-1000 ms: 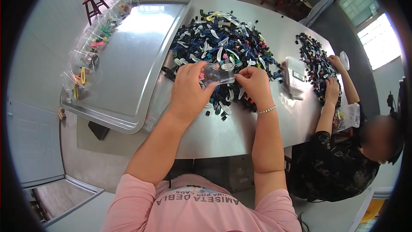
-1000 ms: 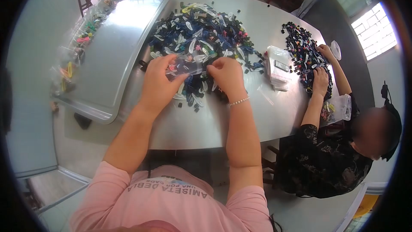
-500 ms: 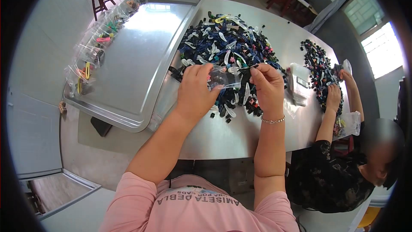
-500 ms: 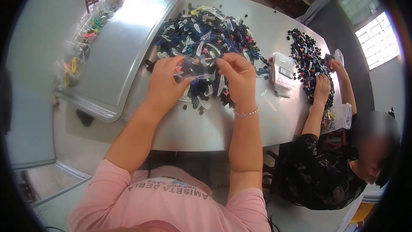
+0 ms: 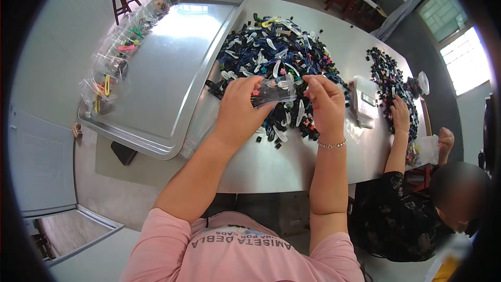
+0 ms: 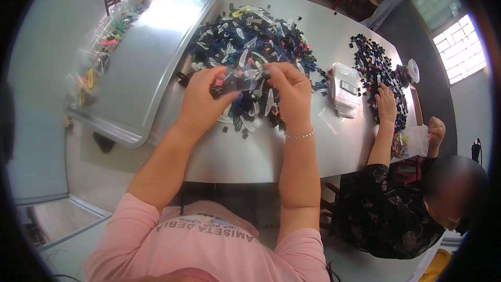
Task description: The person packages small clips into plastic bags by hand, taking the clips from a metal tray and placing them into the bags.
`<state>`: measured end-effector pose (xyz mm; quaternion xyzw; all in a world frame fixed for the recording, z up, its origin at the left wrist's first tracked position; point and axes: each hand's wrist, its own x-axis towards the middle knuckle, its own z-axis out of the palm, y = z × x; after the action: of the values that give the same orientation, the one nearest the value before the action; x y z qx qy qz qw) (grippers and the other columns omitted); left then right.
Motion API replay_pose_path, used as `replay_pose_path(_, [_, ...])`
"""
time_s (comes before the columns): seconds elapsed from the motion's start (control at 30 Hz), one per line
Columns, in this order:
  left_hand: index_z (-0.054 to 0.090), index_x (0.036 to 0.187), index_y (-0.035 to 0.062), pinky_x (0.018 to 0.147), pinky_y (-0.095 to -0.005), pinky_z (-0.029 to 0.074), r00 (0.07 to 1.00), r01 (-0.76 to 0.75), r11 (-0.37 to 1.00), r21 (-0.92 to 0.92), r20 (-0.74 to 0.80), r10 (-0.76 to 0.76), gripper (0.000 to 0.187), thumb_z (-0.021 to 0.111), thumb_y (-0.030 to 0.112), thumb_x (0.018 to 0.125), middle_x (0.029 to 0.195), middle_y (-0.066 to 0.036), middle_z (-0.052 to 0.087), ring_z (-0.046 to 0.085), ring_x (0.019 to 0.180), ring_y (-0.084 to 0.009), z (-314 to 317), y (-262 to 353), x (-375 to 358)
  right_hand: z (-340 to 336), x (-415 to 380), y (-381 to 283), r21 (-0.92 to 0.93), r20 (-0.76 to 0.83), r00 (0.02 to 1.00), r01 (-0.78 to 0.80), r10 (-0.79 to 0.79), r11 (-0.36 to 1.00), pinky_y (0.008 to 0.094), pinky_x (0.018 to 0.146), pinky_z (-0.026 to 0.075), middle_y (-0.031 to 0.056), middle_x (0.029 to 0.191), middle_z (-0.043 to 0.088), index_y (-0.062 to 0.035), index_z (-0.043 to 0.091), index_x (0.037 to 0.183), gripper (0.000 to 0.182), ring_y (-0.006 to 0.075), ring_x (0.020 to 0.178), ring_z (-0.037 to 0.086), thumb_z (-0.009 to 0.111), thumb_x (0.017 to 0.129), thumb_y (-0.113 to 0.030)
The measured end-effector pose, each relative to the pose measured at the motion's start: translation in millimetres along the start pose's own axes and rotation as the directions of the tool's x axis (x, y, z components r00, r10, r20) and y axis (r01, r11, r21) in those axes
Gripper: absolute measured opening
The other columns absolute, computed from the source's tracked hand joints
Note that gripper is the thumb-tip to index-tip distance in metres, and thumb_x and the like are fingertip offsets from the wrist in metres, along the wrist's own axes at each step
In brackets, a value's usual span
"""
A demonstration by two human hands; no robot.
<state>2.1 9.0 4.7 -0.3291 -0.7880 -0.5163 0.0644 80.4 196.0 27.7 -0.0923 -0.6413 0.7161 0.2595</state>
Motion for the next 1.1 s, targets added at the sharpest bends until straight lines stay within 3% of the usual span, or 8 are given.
replay_pose_path(0.07, [0.060,0.118,0.0009,0.092,-0.0374,0.050,0.999,0.041,0.996,-0.080,-0.004,-0.041,0.052,0.083,0.012,0.073,0.103,-0.011,0.065,0.061,0.099,-0.0276,0,3,1,-9,3,4,0.077,-0.032,0.997,-0.064,0.067,0.995,0.0227,0.072,0.051,0.0004,0.086,0.066,0.0029,0.071,0.105,0.017,0.0052,0.071,0.052,0.062,0.096,-0.009])
replay_pose_path(0.13, [0.059,0.120,0.0004,0.092,-0.0305,0.050,0.951,0.301,0.636,-0.710,0.177,-0.252,0.047,0.081,0.011,0.080,0.108,-0.007,0.065,0.062,0.102,-0.0167,-2,11,2,-18,7,11,0.099,-0.019,0.997,-0.072,0.074,0.993,0.0230,0.072,0.051,0.0008,0.086,0.067,0.0027,0.071,0.105,0.017,0.0056,0.071,0.053,0.063,0.096,-0.009])
replay_pose_path(0.3, [0.045,0.125,-0.0001,0.098,-0.0248,0.046,0.953,0.277,0.273,-0.921,0.227,-0.201,0.040,0.067,0.004,0.092,0.118,-0.010,0.064,0.060,0.109,-0.0123,-4,17,2,-25,12,21,0.157,0.018,0.996,-0.094,0.093,0.983,0.0227,0.071,0.050,0.0015,0.085,0.067,0.0020,0.070,0.104,0.016,0.0075,0.071,0.056,0.064,0.096,-0.011])
replay_pose_path(0.67, [0.069,0.107,-0.0029,0.072,-0.0225,0.054,0.961,0.192,0.557,-0.808,0.039,-0.275,0.018,0.063,0.010,0.096,0.100,-0.006,0.071,0.065,0.085,-0.0075,-106,49,-10,-20,11,21,0.129,0.001,0.995,-0.098,0.099,0.987,0.0217,0.070,0.051,-0.0024,0.081,0.062,0.0011,0.070,0.106,0.016,0.0047,0.072,0.056,0.063,0.097,-0.011])
replay_pose_path(0.73, [0.071,0.108,-0.0009,0.065,-0.0198,0.052,0.932,0.273,0.776,-0.569,-0.043,-0.360,0.021,0.064,0.014,0.096,0.092,-0.004,0.071,0.064,0.081,-0.0057,-144,32,-9,-20,11,22,0.120,-0.001,0.995,-0.098,0.098,0.988,0.0215,0.070,0.051,-0.0026,0.080,0.062,0.0008,0.070,0.105,0.016,0.0044,0.072,0.055,0.063,0.097,-0.011])
replay_pose_path(0.87, [0.073,0.108,0.0015,0.069,-0.0205,0.049,0.884,0.278,0.909,-0.310,-0.289,-0.369,0.023,0.068,0.017,0.092,0.089,0.000,0.072,0.063,0.080,-0.0061,-202,-47,-4,-17,12,24,0.077,-0.025,0.995,-0.097,0.099,0.992,0.0208,0.070,0.051,-0.0032,0.078,0.061,0.0005,0.071,0.104,0.016,0.0041,0.069,0.055,0.064,0.096,-0.012])
replay_pose_path(1.07, [0.068,0.118,0.0001,0.078,-0.0243,0.051,0.787,0.439,0.892,-0.107,-0.433,-0.439,0.035,0.070,0.019,0.088,0.105,-0.008,0.073,0.066,0.087,-0.0112,-287,-158,-2,-18,12,28,0.045,-0.010,0.995,-0.103,0.103,0.994,0.0204,0.068,0.051,-0.0034,0.078,0.063,0.0000,0.072,0.102,0.016,0.0038,0.067,0.055,0.066,0.095,-0.013])
replay_pose_path(1.1, [0.064,0.123,0.0002,0.082,-0.0282,0.051,0.739,0.442,0.897,0.009,-0.570,-0.358,0.043,0.071,0.020,0.086,0.110,-0.011,0.071,0.066,0.092,-0.0160,-298,-182,-3,-18,13,28,0.042,-0.024,0.993,-0.114,0.115,0.993,0.0204,0.068,0.051,-0.0033,0.078,0.063,-0.0002,0.072,0.102,0.016,0.0037,0.067,0.055,0.066,0.095,-0.014])
